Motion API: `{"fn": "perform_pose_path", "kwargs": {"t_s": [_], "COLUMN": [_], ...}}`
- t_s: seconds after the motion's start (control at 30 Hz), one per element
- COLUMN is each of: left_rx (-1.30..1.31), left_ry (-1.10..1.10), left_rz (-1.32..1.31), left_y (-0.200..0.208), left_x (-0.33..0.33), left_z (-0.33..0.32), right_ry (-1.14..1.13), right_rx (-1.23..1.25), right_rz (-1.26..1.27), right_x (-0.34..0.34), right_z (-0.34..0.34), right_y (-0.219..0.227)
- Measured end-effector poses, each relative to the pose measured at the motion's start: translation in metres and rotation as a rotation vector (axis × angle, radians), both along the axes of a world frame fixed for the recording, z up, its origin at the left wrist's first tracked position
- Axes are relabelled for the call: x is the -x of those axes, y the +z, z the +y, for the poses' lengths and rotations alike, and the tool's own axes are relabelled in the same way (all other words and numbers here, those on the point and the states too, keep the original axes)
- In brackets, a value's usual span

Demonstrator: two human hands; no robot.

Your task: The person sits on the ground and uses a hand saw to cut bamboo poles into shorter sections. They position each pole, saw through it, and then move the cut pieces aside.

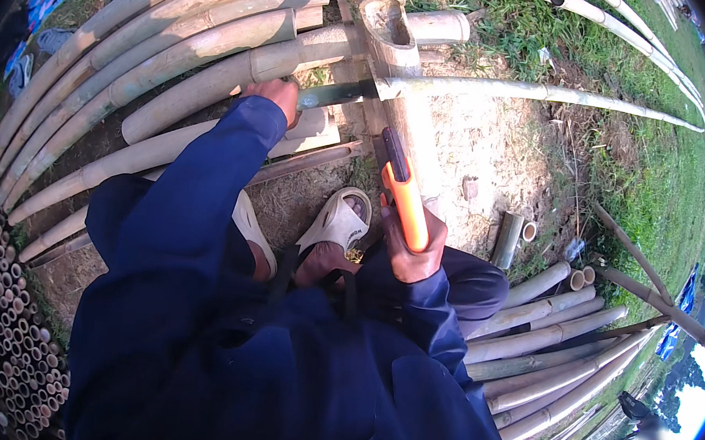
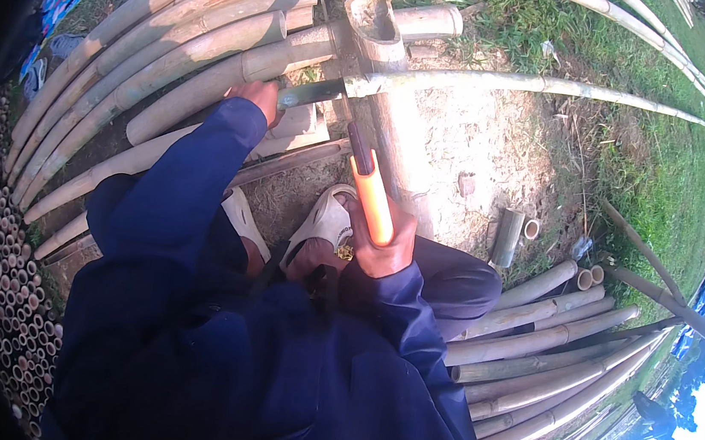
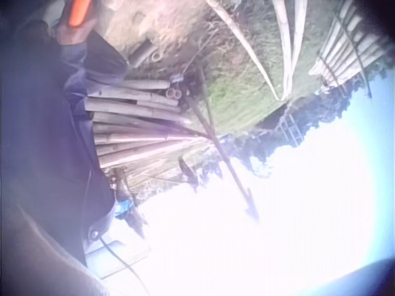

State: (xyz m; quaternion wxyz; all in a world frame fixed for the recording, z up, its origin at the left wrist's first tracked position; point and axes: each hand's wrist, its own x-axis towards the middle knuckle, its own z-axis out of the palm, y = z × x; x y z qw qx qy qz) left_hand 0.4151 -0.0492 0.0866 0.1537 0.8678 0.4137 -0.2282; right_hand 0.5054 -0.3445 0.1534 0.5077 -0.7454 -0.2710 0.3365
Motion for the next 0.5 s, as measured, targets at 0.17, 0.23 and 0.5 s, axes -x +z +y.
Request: {"fn": "perform_pose_path", "kwargs": {"t_s": [0.17, 0.23, 0.5], "left_rx": [-0.015, -0.010, -0.012], "left_ry": [-0.012, -0.029, -0.034], "left_rz": [-0.001, -0.014, 0.028], "left_y": [-0.006, -0.006, -0.012], "left_x": [0.005, 0.000, 0.008], "left_z": [0.004, 0.006, 0.008], "right_ry": [0.025, 0.043, -0.001], "right_rx": [-0.124, -0.125, 0.037], "right_rz": [-0.180, -0.177, -0.045], "right_x": [-0.001, -0.001, 0.026], "right_z": [0.001, 0.001, -0.059], "right_y": [-0.017, -0.016, 0.022]}}
